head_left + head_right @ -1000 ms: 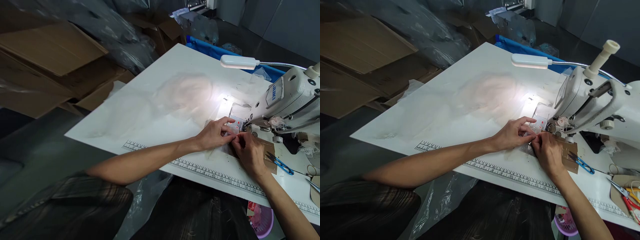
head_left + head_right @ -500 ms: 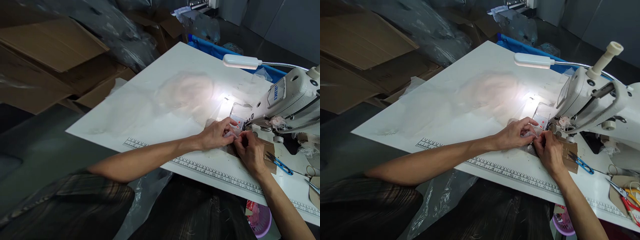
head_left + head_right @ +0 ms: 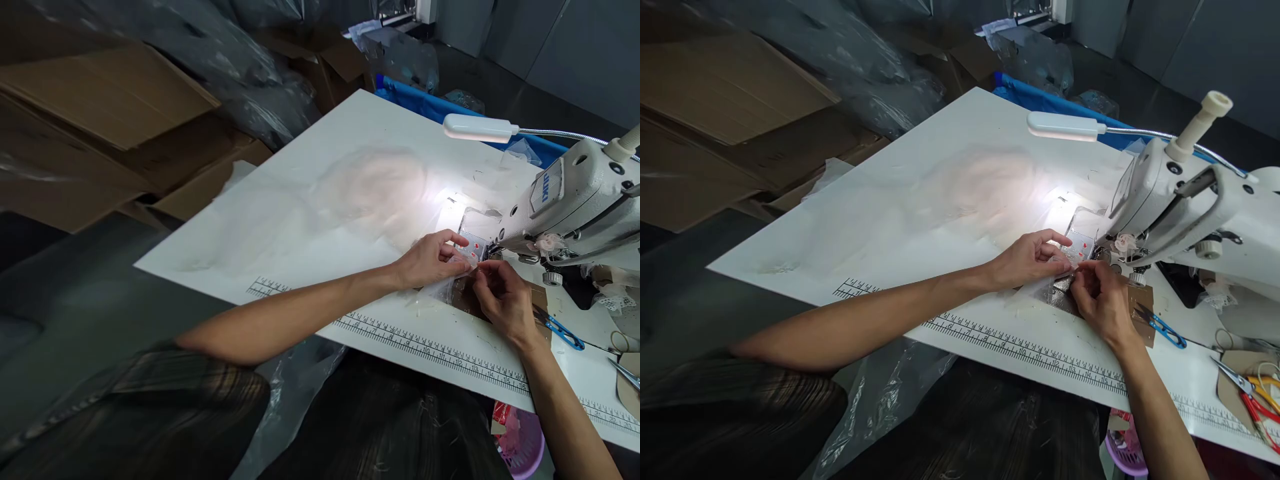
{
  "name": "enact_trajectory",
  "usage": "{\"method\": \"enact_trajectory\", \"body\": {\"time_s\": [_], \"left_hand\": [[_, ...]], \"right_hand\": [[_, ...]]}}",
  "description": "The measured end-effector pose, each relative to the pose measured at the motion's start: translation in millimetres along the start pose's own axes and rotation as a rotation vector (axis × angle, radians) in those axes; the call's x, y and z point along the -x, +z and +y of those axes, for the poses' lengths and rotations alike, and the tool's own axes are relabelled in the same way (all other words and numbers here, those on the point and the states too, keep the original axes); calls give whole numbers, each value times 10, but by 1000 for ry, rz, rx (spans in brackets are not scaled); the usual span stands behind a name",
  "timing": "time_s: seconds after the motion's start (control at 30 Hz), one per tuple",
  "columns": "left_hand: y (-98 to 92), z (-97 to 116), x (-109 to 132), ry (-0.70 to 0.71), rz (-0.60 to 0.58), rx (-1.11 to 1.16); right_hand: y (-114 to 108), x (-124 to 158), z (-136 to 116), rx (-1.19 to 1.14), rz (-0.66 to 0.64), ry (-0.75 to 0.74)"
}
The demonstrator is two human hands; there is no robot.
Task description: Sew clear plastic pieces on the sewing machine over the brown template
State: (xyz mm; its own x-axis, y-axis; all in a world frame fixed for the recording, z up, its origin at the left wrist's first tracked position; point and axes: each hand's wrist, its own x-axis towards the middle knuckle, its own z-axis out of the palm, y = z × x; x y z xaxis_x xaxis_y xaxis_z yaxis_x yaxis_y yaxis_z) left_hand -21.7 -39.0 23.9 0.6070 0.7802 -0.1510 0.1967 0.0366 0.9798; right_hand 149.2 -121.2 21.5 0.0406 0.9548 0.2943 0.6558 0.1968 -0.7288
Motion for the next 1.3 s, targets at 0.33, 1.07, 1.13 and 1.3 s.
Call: {"method": "enact_trajectory", "body": {"time_s": [0.33, 1.07, 1.13, 1.3], "left_hand": [[19, -9, 9, 34, 20, -62], [66, -48, 56, 196, -41, -148], [62, -57, 48, 248, -51, -179], [8, 0, 38, 379, -90, -317]], "right_hand": [[49, 13, -3, 27, 39, 24], [41, -3, 24, 221, 194, 8], [19, -6, 25, 142, 176, 65], [41, 14, -75, -107, 55, 5]]}}
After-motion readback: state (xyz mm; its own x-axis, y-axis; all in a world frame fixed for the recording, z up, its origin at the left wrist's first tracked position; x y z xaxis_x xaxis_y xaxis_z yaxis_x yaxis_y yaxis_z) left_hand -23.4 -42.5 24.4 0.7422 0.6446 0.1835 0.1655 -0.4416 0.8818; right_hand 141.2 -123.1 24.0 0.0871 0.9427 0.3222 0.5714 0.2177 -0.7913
